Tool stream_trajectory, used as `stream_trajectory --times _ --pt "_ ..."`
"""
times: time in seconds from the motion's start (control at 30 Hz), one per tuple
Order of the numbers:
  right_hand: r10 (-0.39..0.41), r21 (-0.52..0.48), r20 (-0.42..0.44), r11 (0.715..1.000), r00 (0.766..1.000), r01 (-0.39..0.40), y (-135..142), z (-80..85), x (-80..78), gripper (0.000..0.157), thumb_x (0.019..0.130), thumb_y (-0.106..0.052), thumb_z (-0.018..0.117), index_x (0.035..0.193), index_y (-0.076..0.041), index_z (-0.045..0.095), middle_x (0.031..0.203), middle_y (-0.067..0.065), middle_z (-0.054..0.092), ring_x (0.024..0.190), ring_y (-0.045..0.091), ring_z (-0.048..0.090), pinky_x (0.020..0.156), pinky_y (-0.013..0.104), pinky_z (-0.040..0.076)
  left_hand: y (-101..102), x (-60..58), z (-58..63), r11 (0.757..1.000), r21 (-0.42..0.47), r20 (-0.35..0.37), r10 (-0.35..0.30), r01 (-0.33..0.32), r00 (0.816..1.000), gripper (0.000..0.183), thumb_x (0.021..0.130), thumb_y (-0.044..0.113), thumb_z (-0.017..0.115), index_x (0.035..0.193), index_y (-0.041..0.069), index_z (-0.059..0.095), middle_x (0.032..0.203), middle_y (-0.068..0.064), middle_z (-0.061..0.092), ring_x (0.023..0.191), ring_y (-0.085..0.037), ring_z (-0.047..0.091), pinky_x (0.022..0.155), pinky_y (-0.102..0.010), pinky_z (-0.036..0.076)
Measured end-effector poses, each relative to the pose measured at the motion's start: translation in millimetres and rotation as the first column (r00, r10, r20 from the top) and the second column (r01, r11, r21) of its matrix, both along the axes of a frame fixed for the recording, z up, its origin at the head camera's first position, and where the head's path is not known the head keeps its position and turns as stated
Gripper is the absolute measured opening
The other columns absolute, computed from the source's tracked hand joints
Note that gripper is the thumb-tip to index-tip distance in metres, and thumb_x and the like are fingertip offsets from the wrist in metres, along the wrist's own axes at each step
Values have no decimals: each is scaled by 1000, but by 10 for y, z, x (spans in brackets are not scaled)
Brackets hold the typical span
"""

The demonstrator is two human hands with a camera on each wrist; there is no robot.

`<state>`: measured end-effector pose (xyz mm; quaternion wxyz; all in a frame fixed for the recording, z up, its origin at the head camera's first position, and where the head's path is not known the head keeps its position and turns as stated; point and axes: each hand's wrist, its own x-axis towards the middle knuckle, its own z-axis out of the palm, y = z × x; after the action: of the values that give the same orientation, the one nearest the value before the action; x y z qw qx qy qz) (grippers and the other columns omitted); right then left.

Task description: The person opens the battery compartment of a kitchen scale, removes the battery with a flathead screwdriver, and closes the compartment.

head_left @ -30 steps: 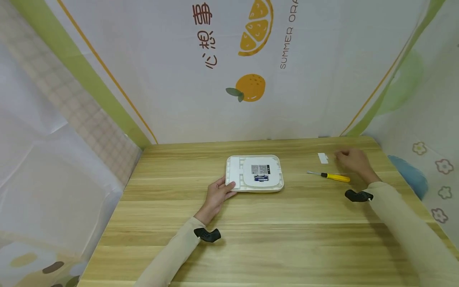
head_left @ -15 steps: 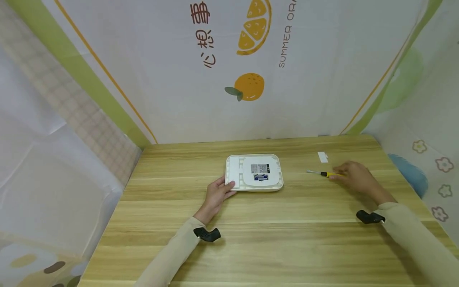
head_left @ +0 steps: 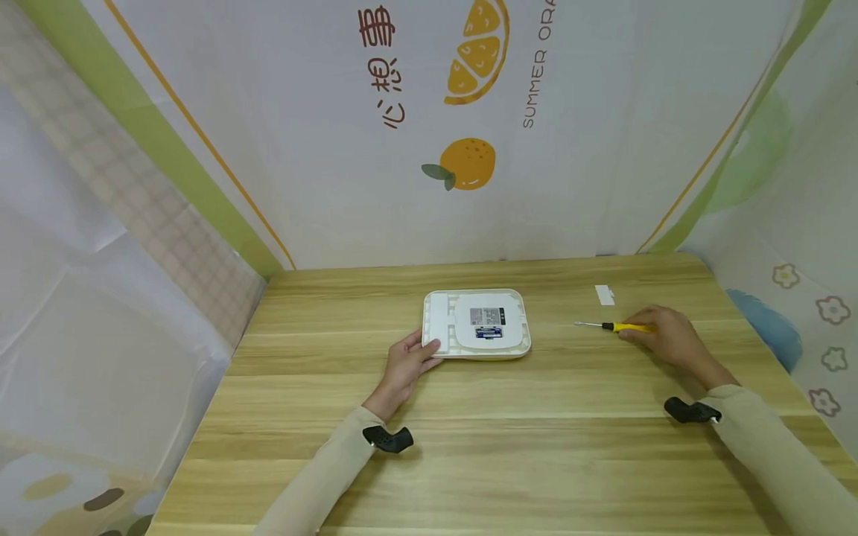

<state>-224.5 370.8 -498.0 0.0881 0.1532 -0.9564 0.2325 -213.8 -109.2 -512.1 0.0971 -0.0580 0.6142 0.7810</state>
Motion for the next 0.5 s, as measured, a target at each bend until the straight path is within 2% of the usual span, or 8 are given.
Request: stream_trajectory --times 0.13,0.27,0.37,0.43,0.5 --pt "-32 -87 74 995 997 38 -15 67 39 37 92 -27 79 114 3 76 117 29 70 110 50 62 86 65 55 2 4 8 1000 2 -1 3 -3 1000 51 101 0 63 148 -8 46 132 -32 61 98 -21 72 90 -34 63" --pt "-64 -194 144 977 988 91 -78 161 83 41 93 -34 79 116 -1 76 119 27 70 102 35 65 75 37 60 5 1 9 1000 9 12 10 -10 1000 52 100 -1 63 148 -8 46 131 -31 62 96 -19 73 89 -33 63" --pt "-59 -300 169 948 984 109 -162 230 106 37 92 -34 80 114 -4 77 113 15 73 86 19 60 61 22 54 5 -3 5 1000 17 20 13 -14 1000 52 100 -2 63 149 -8 45 130 -30 63 95 -19 73 89 -33 63" --pt "-51 -380 182 917 982 118 -232 277 121 34 92 -31 80 113 -4 77 109 2 73 77 15 55 56 21 50 6 -3 5 1000 19 19 15 -15 1000 53 100 -2 63 149 -8 45 130 -31 63 94 -19 73 88 -34 63" --pt "-44 -451 197 883 979 131 -304 320 137 31 93 -30 79 113 -6 77 104 -11 72 77 10 54 57 21 50 9 -7 5 1000 21 20 17 -17 1000 53 100 -2 63 149 -8 45 130 -30 63 94 -19 73 88 -33 64"
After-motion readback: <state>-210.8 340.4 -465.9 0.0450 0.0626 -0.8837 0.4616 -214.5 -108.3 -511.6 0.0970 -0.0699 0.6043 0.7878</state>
